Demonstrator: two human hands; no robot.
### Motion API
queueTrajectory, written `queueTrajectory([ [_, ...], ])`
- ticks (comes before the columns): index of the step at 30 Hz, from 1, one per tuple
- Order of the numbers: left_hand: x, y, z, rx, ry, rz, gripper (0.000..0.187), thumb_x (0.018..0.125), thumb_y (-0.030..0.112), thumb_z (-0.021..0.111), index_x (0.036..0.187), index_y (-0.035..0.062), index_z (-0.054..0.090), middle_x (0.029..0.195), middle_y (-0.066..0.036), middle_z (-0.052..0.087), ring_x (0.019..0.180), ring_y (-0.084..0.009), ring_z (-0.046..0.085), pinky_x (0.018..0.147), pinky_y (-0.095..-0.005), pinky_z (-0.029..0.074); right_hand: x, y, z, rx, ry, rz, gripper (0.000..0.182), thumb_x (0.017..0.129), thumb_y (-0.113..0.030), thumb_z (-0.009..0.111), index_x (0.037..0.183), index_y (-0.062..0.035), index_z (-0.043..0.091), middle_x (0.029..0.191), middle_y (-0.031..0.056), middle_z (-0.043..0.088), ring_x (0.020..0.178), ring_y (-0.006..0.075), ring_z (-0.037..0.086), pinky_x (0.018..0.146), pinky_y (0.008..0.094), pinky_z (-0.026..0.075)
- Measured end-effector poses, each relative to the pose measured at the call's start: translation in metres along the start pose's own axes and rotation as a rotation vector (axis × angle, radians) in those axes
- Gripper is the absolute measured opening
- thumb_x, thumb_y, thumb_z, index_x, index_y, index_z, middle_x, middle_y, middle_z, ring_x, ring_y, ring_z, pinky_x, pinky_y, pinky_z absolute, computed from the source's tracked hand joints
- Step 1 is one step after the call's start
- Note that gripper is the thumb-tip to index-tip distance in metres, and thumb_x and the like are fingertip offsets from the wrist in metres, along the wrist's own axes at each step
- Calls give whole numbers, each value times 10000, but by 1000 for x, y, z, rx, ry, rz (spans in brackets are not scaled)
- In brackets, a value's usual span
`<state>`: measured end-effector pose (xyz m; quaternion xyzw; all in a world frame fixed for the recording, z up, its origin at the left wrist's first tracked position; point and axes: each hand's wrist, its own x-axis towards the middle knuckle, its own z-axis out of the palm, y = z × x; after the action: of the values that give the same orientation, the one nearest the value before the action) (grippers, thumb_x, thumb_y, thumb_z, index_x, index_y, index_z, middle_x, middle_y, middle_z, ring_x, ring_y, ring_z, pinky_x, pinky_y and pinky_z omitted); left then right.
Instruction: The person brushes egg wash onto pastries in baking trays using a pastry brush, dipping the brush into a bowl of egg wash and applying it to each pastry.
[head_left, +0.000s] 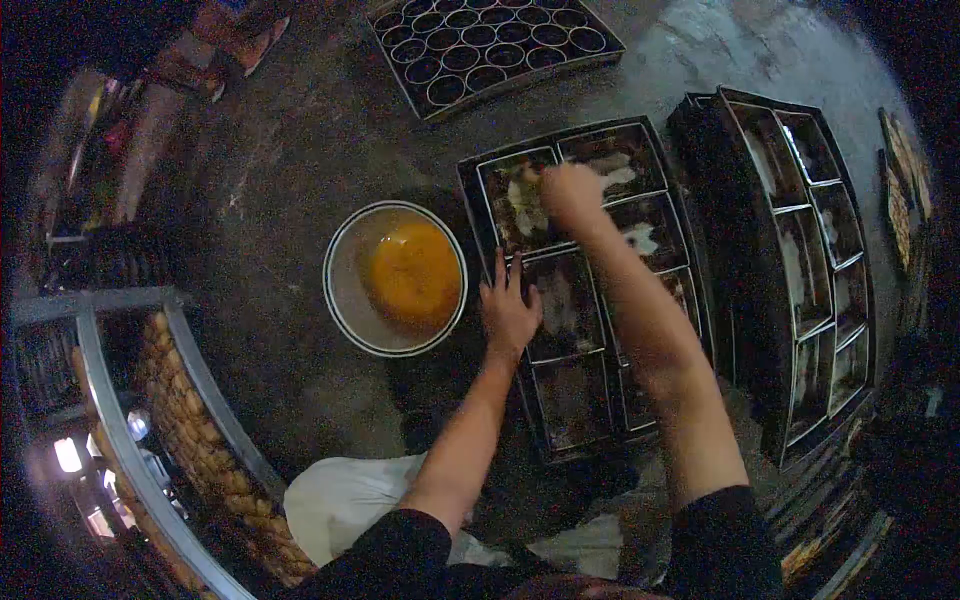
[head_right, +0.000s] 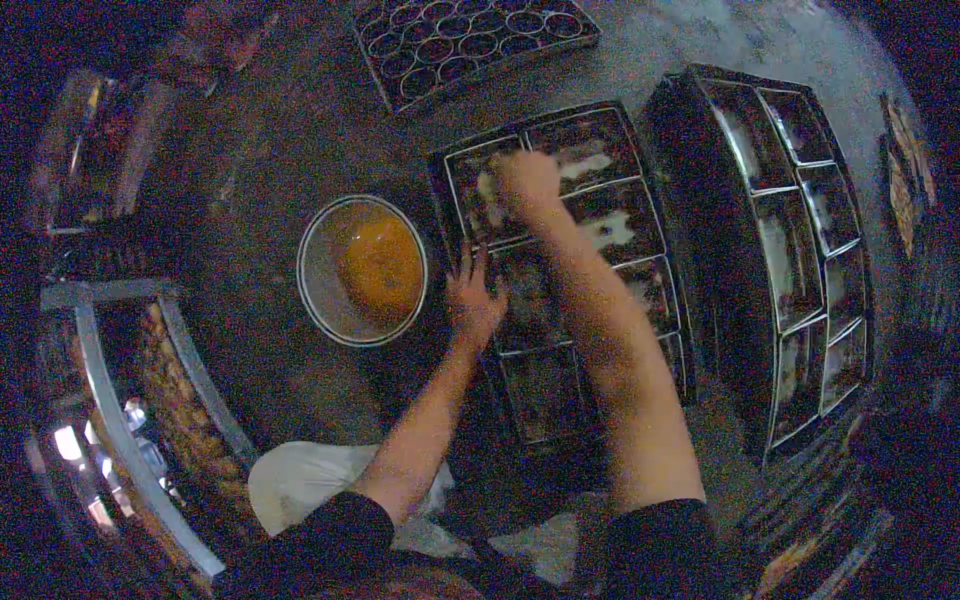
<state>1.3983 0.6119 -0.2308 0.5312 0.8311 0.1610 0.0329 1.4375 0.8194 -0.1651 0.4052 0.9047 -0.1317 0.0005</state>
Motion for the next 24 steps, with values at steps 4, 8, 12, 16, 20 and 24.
queueTrajectory([
  [4, 7, 9, -23, -18, -162, -61, 646, 757, 263, 567, 1339, 121, 326, 1424, -130, 220, 1098, -400, 403, 931, -475, 337, -13, -16, 8, 63, -105, -157, 244, 736, -300, 598, 760, -67, 666, 765, 135, 641, 734, 303, 632, 657, 389, 513],
  [8, 4, 12, -22, 34, -104, -64, 606, 737, 220, 567, 1308, 127, 386, 1420, -109, 238, 883, -392, 501, 787, -437, 443, 11, 5, -34, -150, -175, -254, 240, 745, -289, 595, 758, -59, 663, 741, 135, 637, 722, 297, 632, 652, 382, 514],
  [12, 6, 9, -15, 77, -51, -42, 597, 733, 233, 572, 1294, 119, 407, 1422, -105, 238, 857, -376, 515, 768, -427, 452, 20, 3, 0, -6, 64, -228, 205, 766, -250, 572, 760, -66, 664, 719, 133, 633, 700, 294, 631, 621, 393, 508],
  [16, 5, 5, -12, -1, -12, -18, 570, 760, 255, 547, 1294, 111, 409, 1426, -95, 234, 869, -374, 520, 780, -434, 450, -17, -11, -5, -40, -185, -326, 295, 806, -334, 536, 757, -71, 662, 724, 144, 634, 707, 291, 632, 624, 402, 503],
  [20, 1, 4, -7, 7, 24, -9, 590, 773, 266, 544, 1317, 115, 374, 1425, -92, 235, 893, -390, 521, 802, -440, 450, -24, 1, -20, -109, -251, -284, 301, 768, -378, 567, 765, -95, 672, 749, 127, 645, 743, 279, 638, 637, 387, 503],
  [24, 4, 7, -15, 34, -92, -43, 597, 796, 288, 527, 1337, 121, 339, 1426, -90, 231, 933, -416, 516, 841, -454, 436, 5, 7, -36, -265, -156, -172, 263, 792, -330, 552, 790, -102, 683, 810, 87, 656, 792, 235, 639, 622, 334, 506],
])
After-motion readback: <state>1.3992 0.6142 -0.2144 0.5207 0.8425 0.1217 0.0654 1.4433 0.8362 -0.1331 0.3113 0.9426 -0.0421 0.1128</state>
